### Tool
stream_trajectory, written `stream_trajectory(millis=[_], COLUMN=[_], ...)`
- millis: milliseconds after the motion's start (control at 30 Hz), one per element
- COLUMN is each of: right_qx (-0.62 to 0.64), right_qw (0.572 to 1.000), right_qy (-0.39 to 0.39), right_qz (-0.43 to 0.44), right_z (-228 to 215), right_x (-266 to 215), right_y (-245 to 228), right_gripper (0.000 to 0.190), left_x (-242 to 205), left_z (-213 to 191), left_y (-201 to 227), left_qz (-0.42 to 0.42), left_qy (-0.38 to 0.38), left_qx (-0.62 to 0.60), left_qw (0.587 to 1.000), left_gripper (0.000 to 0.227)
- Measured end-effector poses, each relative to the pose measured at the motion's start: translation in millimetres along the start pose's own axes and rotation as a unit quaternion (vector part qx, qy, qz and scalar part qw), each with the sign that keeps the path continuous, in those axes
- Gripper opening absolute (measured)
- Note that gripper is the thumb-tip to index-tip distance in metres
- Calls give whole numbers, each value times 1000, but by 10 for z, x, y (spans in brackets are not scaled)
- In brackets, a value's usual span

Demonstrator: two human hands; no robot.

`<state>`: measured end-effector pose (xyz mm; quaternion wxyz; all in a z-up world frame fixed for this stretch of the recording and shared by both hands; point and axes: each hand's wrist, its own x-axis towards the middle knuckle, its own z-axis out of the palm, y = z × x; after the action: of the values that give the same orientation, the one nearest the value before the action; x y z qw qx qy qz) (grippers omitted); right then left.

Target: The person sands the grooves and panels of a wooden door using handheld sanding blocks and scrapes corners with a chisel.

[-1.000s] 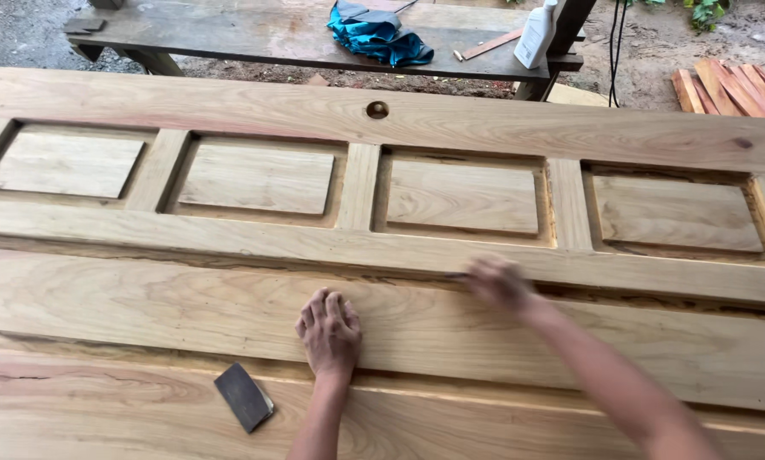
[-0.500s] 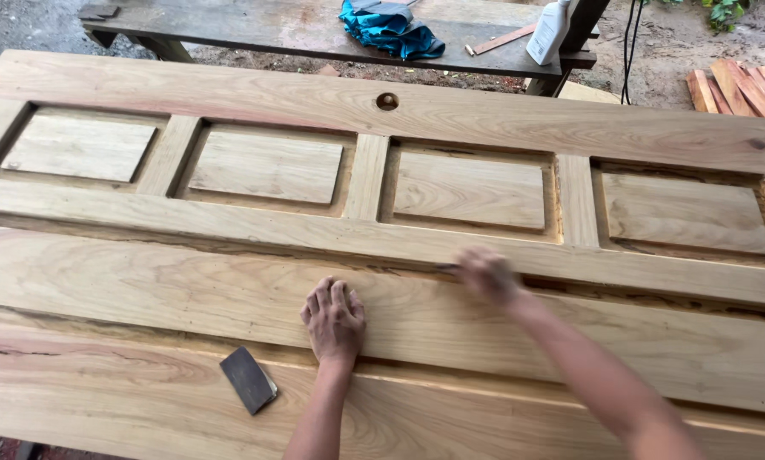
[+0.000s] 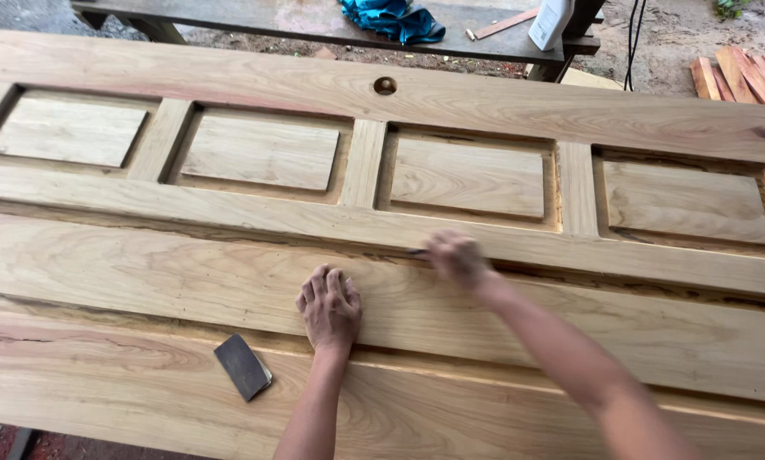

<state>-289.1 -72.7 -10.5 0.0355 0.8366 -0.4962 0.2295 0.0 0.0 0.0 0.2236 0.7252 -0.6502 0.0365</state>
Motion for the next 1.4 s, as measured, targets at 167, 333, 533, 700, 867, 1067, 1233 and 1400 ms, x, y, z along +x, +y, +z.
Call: stream_trajectory(millis=[167, 333, 533, 700, 867, 1067, 1233, 1400], right_qx=[-80, 127, -7, -81, -89, -21, -126, -54], right_qw=[994, 977, 1000, 995, 986, 997, 990, 998], right_qy=[4, -24, 4, 26, 138, 30, 10, 23], right_qz=[78, 172, -1, 45, 30, -74, 56, -37], right_z=[-731, -124, -242, -926, -165, -179, -973, -42], right_x=[-986, -240, -179, -1174, -283, -606, -1271, -97], right_y=[910, 74, 68, 1049, 150, 611, 1139, 156], right_gripper=[28, 21, 10, 17, 20, 17, 37, 27], left_x=[81, 85, 43, 88, 82, 34, 109, 75], left_z=[-40, -121, -90, -112, -146, -5, -234, -218], left_y=[27, 59, 35, 56, 88, 90, 119, 117], left_qz=[-4, -8, -3, -15, -21, 15, 18, 39], left_qy=[11, -22, -13, -36, -63, 13, -13, 29], left_qx=[9, 18, -45, -31, -35, -24, -39, -7], left_qw=[1000, 1000, 999, 999, 997, 1000, 999, 999], left_gripper=[26, 21, 29, 30, 31, 28, 21, 22])
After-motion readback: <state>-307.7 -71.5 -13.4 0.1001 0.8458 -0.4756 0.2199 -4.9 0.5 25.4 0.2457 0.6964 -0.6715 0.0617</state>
